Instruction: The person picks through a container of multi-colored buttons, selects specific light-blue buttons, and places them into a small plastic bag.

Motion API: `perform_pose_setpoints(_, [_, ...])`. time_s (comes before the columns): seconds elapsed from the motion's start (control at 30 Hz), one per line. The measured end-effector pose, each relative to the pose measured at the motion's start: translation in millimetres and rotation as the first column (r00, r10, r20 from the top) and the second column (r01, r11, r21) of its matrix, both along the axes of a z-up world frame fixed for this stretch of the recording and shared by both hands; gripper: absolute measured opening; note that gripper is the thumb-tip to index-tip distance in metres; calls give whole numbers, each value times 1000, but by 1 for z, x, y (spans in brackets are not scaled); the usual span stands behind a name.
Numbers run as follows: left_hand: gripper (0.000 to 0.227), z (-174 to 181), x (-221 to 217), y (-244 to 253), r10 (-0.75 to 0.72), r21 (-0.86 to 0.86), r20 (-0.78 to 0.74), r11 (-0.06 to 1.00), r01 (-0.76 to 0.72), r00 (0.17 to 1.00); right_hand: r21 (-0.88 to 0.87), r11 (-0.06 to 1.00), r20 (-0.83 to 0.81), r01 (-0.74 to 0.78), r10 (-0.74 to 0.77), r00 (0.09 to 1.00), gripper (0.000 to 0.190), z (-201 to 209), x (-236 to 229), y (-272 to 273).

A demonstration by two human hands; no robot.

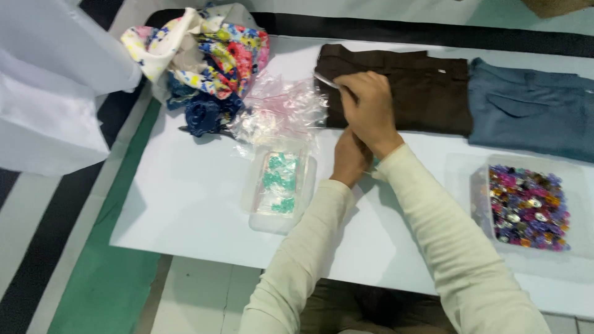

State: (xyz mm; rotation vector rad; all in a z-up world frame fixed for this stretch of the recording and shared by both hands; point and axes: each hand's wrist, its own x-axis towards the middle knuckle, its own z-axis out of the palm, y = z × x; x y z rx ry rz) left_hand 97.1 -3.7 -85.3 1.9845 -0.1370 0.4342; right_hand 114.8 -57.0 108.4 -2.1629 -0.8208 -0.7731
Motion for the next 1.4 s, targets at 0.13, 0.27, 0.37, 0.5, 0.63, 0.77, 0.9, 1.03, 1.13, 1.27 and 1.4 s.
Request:
perform_pose_setpoints(0.13, [25, 38, -3, -4, 4, -392, -53, 920, -25, 999, 43, 994, -54, 105, -103, 993, 22, -23, -28, -64])
perform_pose_setpoints(0.27, [65, 45, -7, -1, -392, -871, -195, 490, 25, 899, 59, 989, -121, 136, -128, 984, 22, -51, -45, -100])
perform_pose_setpoints(0.37, [40, 63, -23, -1, -317, -864, -216, 503, -30, 924, 67, 991, -128, 114, -104, 986, 21, -60, -44, -111])
perform_pose_setpoints(0.5, [56, 96, -40, 2, -348, -859, -358, 486, -160, 866, 89, 996, -144, 28, -15, 990, 21, -64, -46, -111])
perform_pose_setpoints(0.63, [41, 70, -27, 5, -297, -854, -370, 482, -196, 881, 111, 994, -141, -14, 30, 990, 17, -71, -46, -104])
perform_pose_setpoints(0.77, [16, 71, -31, 9, -232, -866, -329, 461, -194, 915, 55, 998, -172, 39, -29, 985, 20, -87, -39, -111])
perform_pose_setpoints(0.9, [19, 76, -38, 9, -102, -718, -226, 690, -94, 969, 52, 994, -157, 96, -87, 984, 25, -76, -45, -112])
perform_pose_setpoints(1.03, [23, 70, -39, 6, -57, -652, -158, 756, -61, 986, 120, 992, -171, 44, -23, 985, 25, -64, -54, -102])
perform_pose_setpoints(1.13, [15, 88, -48, -1, -39, -631, -104, 775, -36, 994, 181, 983, -150, -10, 37, 988, 25, -60, -65, -93])
perform_pose_setpoints(1.27, [12, 100, -54, -1, -24, -593, -26, 805, 4, 999, 298, 952, -217, -73, 142, 966, 26, -59, -71, -87])
perform_pose_setpoints(1.4, [13, 106, -54, 3, -73, -498, 81, 861, 104, 994, 370, 924, -256, -98, 203, 945, 23, -52, -78, -83])
